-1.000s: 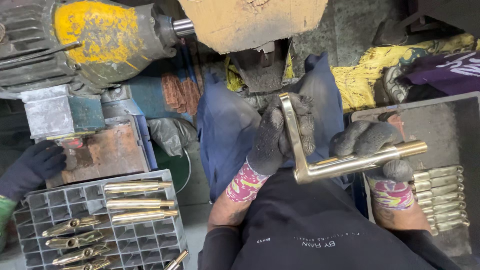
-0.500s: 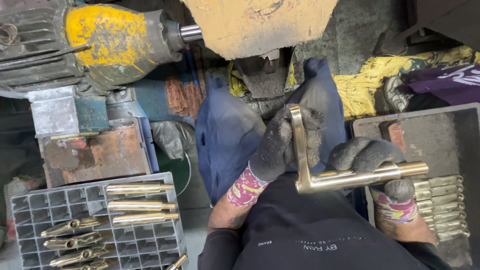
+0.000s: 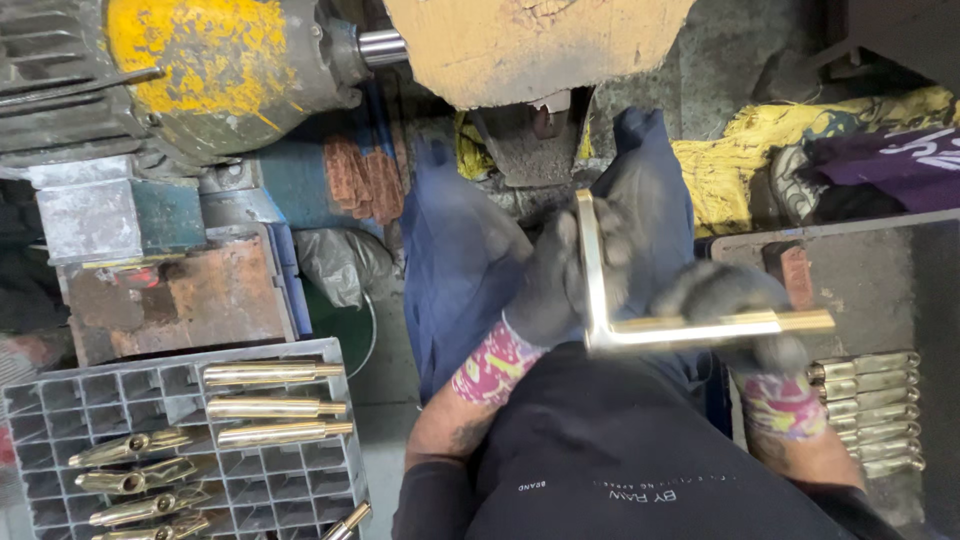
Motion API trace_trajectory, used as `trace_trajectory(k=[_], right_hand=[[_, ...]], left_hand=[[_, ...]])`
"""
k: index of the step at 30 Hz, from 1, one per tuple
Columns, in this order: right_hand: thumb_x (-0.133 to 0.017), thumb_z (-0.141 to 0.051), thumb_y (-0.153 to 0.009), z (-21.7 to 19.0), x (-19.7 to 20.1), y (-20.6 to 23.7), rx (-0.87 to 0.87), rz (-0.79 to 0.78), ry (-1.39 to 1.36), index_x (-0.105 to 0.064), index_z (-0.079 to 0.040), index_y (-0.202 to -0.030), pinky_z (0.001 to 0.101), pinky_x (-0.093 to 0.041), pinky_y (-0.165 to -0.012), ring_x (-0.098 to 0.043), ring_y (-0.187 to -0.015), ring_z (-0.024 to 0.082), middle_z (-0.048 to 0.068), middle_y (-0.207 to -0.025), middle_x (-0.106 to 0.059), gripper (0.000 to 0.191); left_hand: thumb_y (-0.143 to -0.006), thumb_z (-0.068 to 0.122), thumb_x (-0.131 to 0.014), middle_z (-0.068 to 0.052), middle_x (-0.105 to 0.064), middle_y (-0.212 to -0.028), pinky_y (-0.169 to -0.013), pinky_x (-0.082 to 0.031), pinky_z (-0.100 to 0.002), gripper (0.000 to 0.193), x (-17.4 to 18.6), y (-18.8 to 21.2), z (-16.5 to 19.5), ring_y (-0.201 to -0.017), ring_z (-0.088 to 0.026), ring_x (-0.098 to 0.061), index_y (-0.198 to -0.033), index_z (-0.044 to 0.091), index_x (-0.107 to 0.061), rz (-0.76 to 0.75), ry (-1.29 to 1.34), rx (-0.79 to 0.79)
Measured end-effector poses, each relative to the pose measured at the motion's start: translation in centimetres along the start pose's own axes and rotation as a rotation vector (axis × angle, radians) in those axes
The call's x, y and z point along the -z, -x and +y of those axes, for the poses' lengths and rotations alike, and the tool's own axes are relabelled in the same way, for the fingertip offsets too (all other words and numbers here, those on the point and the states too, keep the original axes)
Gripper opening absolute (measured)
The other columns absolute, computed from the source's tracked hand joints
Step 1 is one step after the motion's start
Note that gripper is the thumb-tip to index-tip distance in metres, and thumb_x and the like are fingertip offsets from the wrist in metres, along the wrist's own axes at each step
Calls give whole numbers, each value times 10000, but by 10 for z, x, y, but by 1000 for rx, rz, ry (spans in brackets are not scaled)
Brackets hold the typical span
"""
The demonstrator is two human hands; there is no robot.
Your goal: The person is polishing metal parts using a grinding machine. They hold each part against the rotating wheel, rotate it to polish different sides, and then place it into a crate.
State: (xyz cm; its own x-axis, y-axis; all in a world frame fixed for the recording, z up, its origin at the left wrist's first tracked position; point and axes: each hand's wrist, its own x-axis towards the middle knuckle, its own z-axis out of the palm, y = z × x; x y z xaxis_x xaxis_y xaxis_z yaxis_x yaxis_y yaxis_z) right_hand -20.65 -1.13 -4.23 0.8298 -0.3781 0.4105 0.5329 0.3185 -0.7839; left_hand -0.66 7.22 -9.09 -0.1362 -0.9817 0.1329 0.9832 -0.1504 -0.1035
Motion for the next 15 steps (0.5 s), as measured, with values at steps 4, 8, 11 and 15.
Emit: trace_trajectory(k=[4,8,11,15], right_hand=[[-516,-538,-1129,45,38,-13,-110,436,556,-637,20,-1171,430,-588,-962,-686,-1073,317,214,-1165,-666,572],[-577,-520,-1018,75,95,-55,-225,560,878,-617,27,-1082,460,-599,-768,-721,-859,337,218,-987,-711,552],[-579,-499,-1015,111,124,-89,-346,757,-262,-639,-17,-1137,502,-609,-789,-715,-852,325,212,-1031,-725,501],[-598,-540,-1029,129,147,-105,-331,800,-231,-643,-12,-1165,519,-599,-773,-697,-817,356,217,-971,-703,547]], left_hand=[[-1083,507,-639,-44,-627,-990,-647,-552,-297,437,80,-28,46,-790,-152,-644,-1177,98,-518,220,-171,11],[-904,461,-633,-77,-649,-964,-604,-549,-285,519,166,-73,98,-788,-176,-696,-1172,21,-568,491,-70,93],[-943,111,-683,-51,-653,-1114,-747,-563,-297,403,207,-87,117,-935,-185,-657,-1290,33,-494,39,-1549,-456],[-866,75,-695,-49,-661,-891,-575,-479,-293,301,226,-108,122,-713,-142,-630,-1154,12,-635,395,-1507,-336]])
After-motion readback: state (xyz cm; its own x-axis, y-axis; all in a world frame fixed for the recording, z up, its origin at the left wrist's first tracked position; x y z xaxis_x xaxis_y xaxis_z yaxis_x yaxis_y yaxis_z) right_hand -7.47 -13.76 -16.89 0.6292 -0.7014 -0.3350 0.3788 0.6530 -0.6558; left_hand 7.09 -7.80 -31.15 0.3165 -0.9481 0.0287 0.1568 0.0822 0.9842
